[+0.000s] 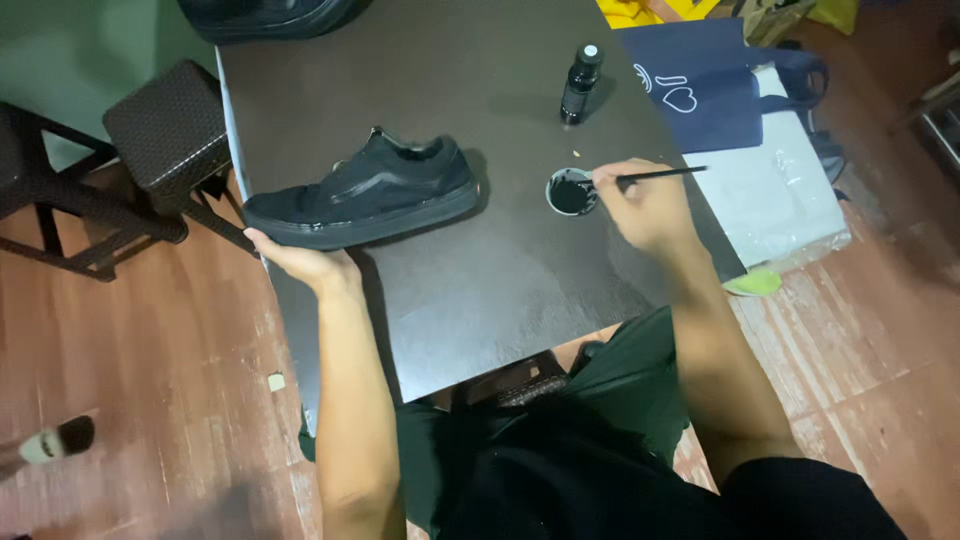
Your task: The person paints a black shoe with black paint using a small brush. They dip the brush into a small container of paint and apply it to the shoe's upper, toe, and sole edges. The person rotates the shoe to access different areas and continues painting until the end of the clip.
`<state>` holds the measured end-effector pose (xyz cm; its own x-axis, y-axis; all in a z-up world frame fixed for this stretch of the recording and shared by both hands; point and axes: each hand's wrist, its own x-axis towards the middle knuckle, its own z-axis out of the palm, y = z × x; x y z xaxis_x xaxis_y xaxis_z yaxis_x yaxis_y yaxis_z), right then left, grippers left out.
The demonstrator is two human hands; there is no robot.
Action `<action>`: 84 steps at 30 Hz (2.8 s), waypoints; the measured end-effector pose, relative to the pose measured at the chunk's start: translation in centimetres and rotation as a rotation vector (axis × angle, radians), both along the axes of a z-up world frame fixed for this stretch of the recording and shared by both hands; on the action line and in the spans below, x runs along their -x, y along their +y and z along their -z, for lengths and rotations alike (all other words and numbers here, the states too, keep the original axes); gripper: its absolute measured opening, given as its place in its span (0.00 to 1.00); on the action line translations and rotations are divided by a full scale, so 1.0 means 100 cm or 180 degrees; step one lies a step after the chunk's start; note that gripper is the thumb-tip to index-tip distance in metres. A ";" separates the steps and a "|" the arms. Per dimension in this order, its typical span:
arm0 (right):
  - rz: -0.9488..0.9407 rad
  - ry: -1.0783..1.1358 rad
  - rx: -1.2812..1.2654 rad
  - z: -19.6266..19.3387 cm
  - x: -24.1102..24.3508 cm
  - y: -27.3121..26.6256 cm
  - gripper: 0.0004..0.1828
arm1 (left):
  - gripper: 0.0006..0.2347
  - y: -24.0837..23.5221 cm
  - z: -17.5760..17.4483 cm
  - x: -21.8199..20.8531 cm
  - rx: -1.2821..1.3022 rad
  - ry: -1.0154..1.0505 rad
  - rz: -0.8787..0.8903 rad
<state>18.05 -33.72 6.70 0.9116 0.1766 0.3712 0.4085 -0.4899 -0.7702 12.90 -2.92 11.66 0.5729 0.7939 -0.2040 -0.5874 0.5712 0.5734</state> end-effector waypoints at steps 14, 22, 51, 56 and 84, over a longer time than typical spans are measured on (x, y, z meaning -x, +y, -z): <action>0.0038 0.0272 0.0413 0.008 -0.005 -0.004 0.08 | 0.33 0.021 0.032 0.000 -0.0300 0.0086 0.0393; 0.0155 -0.0382 -0.0220 0.028 0.008 -0.024 0.06 | 0.34 0.034 0.054 -0.004 -0.0341 0.0014 0.0375; -0.0159 0.0160 -0.2782 0.064 0.032 0.154 0.04 | 0.24 0.087 0.087 -0.004 0.0097 0.0593 -0.0162; -0.0283 -0.0107 -0.2100 0.049 0.037 0.162 0.04 | 0.22 0.084 0.085 -0.009 -0.0022 0.0583 -0.0036; 0.0171 -0.0497 -0.1673 0.035 0.038 0.154 0.07 | 0.23 0.088 0.094 0.000 0.0018 0.0332 0.0127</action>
